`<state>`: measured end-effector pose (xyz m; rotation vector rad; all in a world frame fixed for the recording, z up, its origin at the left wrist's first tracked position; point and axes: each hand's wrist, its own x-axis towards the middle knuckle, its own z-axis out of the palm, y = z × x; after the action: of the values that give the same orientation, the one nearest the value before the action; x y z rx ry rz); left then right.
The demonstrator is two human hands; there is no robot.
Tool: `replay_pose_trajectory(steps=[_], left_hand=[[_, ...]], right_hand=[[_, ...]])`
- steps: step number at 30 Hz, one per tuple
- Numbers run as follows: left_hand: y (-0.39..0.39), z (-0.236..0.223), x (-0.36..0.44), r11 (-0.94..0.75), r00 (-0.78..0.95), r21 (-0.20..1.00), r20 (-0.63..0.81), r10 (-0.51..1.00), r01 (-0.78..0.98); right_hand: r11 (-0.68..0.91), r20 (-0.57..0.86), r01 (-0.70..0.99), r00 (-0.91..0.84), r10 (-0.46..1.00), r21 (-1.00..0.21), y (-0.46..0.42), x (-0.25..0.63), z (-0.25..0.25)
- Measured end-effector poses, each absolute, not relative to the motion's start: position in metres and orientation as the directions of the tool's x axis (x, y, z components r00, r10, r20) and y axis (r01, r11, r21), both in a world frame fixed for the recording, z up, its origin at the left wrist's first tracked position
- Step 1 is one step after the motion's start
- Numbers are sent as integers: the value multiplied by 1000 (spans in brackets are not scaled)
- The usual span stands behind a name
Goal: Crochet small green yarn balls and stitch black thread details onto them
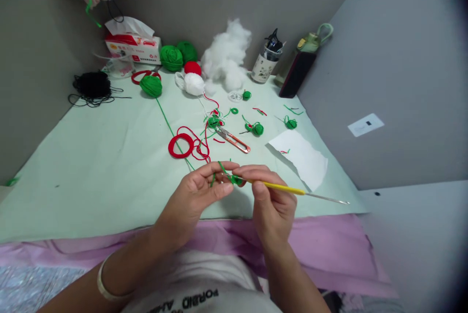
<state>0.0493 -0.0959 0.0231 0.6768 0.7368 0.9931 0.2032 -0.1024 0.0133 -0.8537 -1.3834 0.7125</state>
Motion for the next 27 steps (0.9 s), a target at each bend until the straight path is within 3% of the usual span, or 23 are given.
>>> replay_pose_trajectory(steps=[4, 7, 11, 13, 16, 20, 23, 27], left_hand=[[-94, 21, 45, 348, 306, 833, -228, 924, -429], [-92, 21, 47, 337, 271, 837, -236, 933, -431], [-93, 21, 52, 392, 302, 765, -267, 915, -512], [-93, 20, 53, 461, 365, 692, -296, 883, -555], [-91, 20, 50, 518, 389, 631, -346, 854, -577], [-88, 21, 47, 487, 348, 659, -342, 873, -573], [-89, 22, 50, 444, 324, 702, -308, 895, -558], [-91, 23, 52, 412, 302, 751, -290, 908, -517]], right_hand=[[552, 557, 110, 25, 830, -827, -105, 207, 15], [596, 603, 254, -59, 796, -762, -108, 211, 14], [668, 711, 596, -218, 669, -446, -111, 212, 8], [687, 738, 617, -241, 630, -384, -112, 211, 5], [664, 716, 459, -83, 693, -590, -111, 209, 5], [542, 547, 74, 152, 823, -837, -106, 207, 10], [457, 441, -122, 135, 887, -881, -101, 205, 10], [432, 414, -133, 140, 899, -892, -100, 204, 8]])
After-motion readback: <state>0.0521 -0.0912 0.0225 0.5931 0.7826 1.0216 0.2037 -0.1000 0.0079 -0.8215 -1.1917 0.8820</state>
